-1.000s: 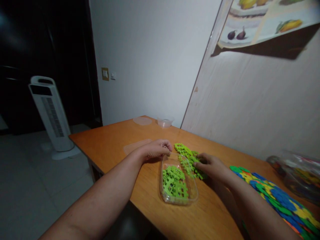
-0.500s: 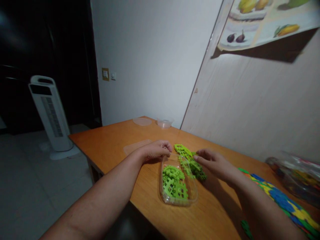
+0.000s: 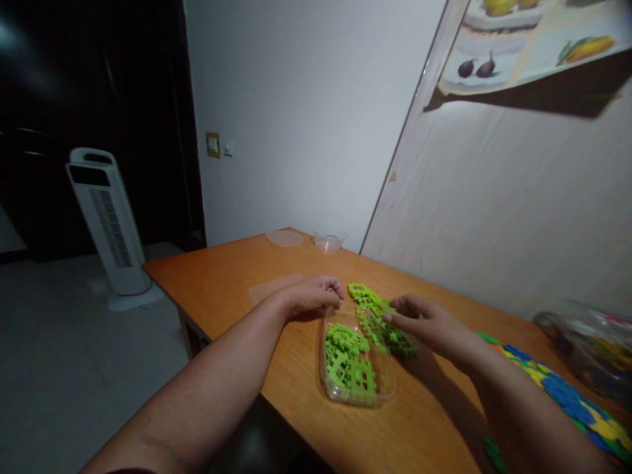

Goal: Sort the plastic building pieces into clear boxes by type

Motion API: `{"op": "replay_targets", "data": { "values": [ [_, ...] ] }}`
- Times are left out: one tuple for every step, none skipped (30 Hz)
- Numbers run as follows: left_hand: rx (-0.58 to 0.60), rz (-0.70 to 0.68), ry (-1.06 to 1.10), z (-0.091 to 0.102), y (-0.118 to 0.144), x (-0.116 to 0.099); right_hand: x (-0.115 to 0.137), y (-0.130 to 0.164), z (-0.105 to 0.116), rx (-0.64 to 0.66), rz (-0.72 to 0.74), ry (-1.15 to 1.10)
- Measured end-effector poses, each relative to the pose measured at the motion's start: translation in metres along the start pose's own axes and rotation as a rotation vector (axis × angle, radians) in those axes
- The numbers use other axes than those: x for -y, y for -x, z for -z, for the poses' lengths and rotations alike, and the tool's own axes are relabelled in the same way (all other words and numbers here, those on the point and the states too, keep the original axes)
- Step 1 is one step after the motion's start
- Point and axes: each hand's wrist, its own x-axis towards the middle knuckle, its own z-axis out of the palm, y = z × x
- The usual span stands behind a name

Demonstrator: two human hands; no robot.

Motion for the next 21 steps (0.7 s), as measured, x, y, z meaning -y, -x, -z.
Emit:
{"op": "replay_targets", "data": {
  "values": [
    [-0.003, -0.003, 0.001, 0.0, 0.0, 0.0, 0.01, 0.004, 0.003, 0.053, 0.037, -0.07],
    [-0.005, -0.007, 0.002, 0.0, 0.001, -0.001, 0.019, 0.008, 0.006, 0.104, 0.079, -0.124],
    [-0.006, -0.012, 0.003, -0.001, 0.001, -0.001, 0.025, 0.01, 0.008, 0.113, 0.099, -0.153],
    [-0.007, -0.015, 0.003, -0.001, 0.001, -0.002, 0.027, 0.011, 0.01, 0.098, 0.108, -0.156],
    [-0.007, -0.017, 0.001, -0.001, 0.002, -0.002, 0.025, 0.01, 0.012, 0.07, 0.105, -0.13],
    [-0.008, -0.018, -0.005, -0.001, 0.002, -0.002, 0.02, 0.009, 0.013, 0.032, 0.091, -0.08],
    [-0.01, -0.017, -0.013, 0.0, 0.002, -0.003, 0.011, 0.006, 0.014, -0.001, 0.071, -0.009],
    [-0.01, -0.016, -0.023, 0.0, 0.002, -0.003, 0.001, 0.003, 0.014, -0.004, 0.047, 0.074],
    [-0.009, -0.015, -0.029, 0.0, 0.002, -0.003, -0.01, 0.001, 0.014, 0.009, 0.023, 0.157],
    [-0.005, -0.012, -0.031, 0.0, 0.002, -0.003, -0.02, -0.001, 0.014, 0.037, 0.004, 0.228],
    [-0.001, -0.009, -0.031, 0.0, 0.002, -0.003, -0.029, -0.003, 0.013, 0.074, -0.016, 0.266],
    [0.003, -0.007, -0.03, 0.001, 0.002, -0.004, -0.036, -0.004, 0.011, 0.114, -0.031, 0.298],
    [0.006, -0.007, -0.029, 0.001, 0.002, -0.004, -0.04, -0.004, 0.009, 0.153, -0.043, 0.323],
    [0.006, -0.009, -0.03, 0.001, 0.001, -0.004, -0.043, -0.004, 0.007, 0.181, -0.054, 0.348],
    [0.004, -0.013, -0.034, 0.001, 0.001, -0.004, -0.044, -0.005, 0.005, 0.196, -0.067, 0.375],
    [-0.002, -0.017, -0.039, 0.001, 0.001, -0.004, -0.045, -0.005, 0.004, 0.2, -0.079, 0.402],
    [-0.008, -0.019, -0.045, 0.001, 0.001, -0.004, -0.045, -0.006, 0.002, 0.197, -0.091, 0.422],
    [-0.013, -0.019, -0.05, 0.001, 0.001, -0.004, -0.046, -0.006, 0.002, 0.191, -0.102, 0.431],
    [-0.017, -0.018, -0.055, 0.001, 0.0, -0.004, -0.046, -0.007, 0.002, 0.185, -0.111, 0.429],
    [-0.018, -0.017, -0.058, 0.002, 0.0, -0.003, -0.047, -0.007, 0.003, 0.182, -0.118, 0.421],
    [-0.015, -0.017, -0.058, 0.001, 0.0, -0.003, -0.046, -0.007, 0.004, 0.178, -0.126, 0.408]
  ]
}}
